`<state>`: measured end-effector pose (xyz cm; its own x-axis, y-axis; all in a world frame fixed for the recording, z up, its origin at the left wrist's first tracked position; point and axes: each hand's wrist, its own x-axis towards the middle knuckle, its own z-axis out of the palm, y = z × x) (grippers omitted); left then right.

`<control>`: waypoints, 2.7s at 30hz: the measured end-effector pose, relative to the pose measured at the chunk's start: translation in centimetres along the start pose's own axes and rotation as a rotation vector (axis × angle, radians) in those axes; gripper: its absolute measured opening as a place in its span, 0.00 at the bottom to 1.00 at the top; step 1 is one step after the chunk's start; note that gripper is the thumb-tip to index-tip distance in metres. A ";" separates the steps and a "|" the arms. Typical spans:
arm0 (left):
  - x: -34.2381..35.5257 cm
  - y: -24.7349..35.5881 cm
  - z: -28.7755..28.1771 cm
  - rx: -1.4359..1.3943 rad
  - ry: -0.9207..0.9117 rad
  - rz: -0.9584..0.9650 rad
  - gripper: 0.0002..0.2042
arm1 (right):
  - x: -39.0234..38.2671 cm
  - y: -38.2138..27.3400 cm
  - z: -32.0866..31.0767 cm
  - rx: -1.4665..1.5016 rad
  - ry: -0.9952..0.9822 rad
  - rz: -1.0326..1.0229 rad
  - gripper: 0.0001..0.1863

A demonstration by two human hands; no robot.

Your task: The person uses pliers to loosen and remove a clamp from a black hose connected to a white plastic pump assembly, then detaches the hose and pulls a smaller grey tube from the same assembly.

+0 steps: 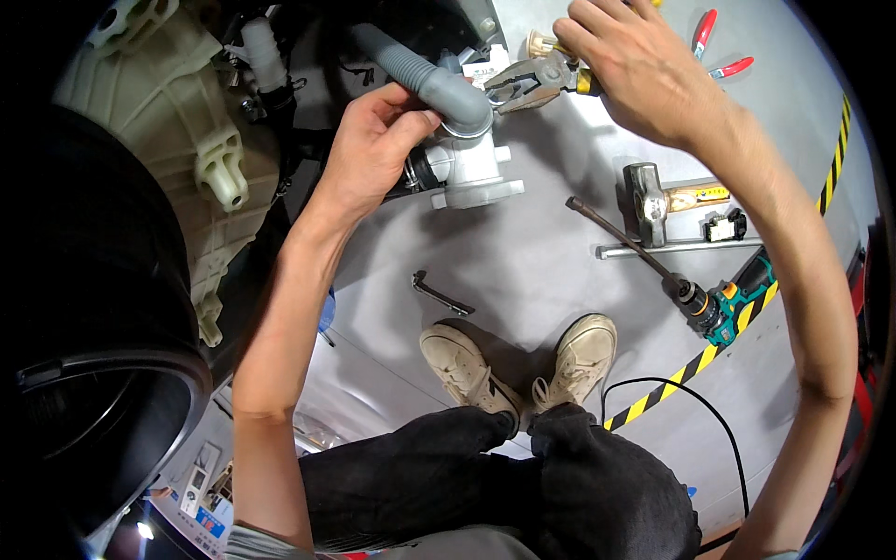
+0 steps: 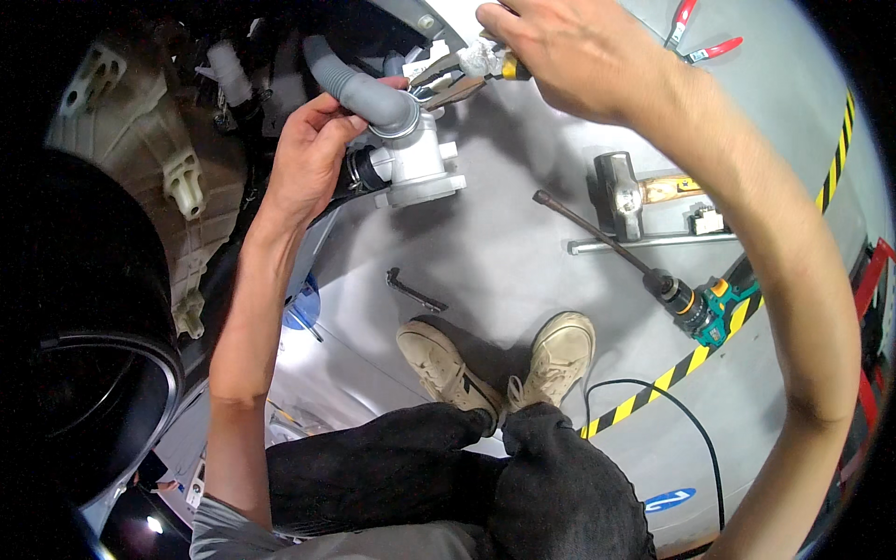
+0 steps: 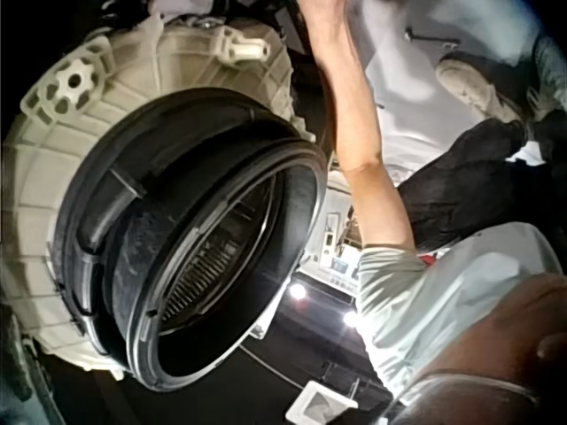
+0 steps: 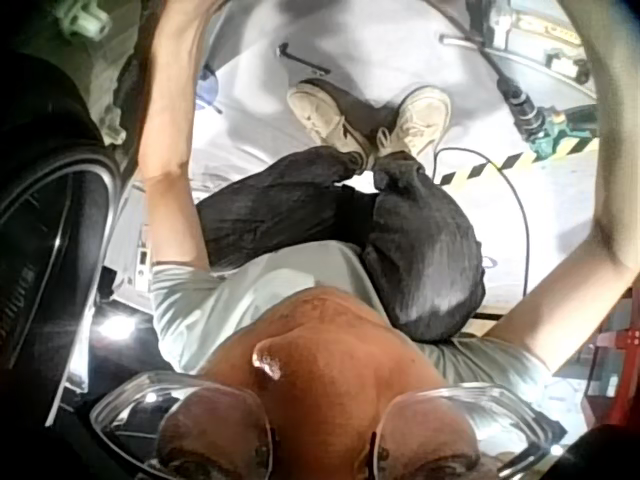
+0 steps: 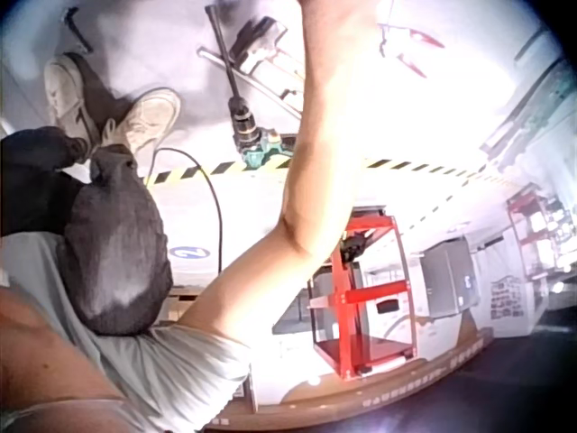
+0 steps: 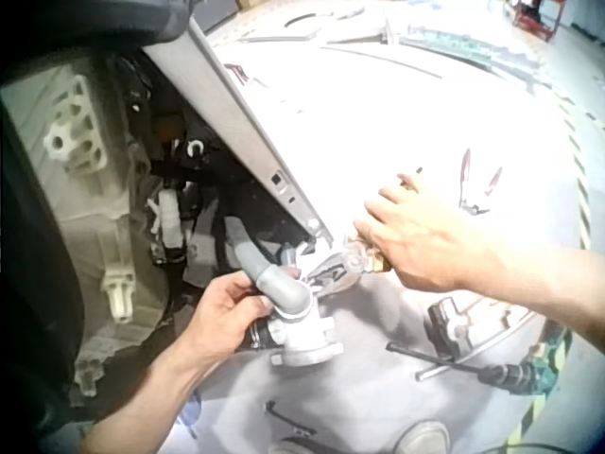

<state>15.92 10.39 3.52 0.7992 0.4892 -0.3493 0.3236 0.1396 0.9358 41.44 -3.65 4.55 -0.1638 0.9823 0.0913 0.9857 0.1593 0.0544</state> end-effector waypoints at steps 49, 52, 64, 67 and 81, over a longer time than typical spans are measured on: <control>0.1 0.8 0.6 -0.052 0.013 0.033 0.15 | -0.1 -0.2 1.1 0.141 0.010 0.016 0.19; 0.1 0.7 0.6 -0.087 0.003 0.000 0.15 | 0.3 0.0 1.2 0.013 0.047 -0.043 0.13; 0.1 0.9 0.8 -0.071 0.018 0.015 0.16 | -0.8 -1.5 1.4 -0.066 0.034 -0.050 0.14; 0.1 0.8 0.6 -0.079 0.019 0.024 0.15 | -0.7 -1.4 1.2 -0.055 0.005 -0.073 0.15; 0.1 0.2 0.2 -0.073 0.037 0.018 0.15 | -0.1 -0.8 1.7 0.090 0.061 -0.029 0.14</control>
<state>16.19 10.30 3.67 0.7847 0.5238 -0.3314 0.2702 0.1921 0.9434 40.74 -3.67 2.82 -0.1916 0.9697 0.1516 0.9796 0.1984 -0.0311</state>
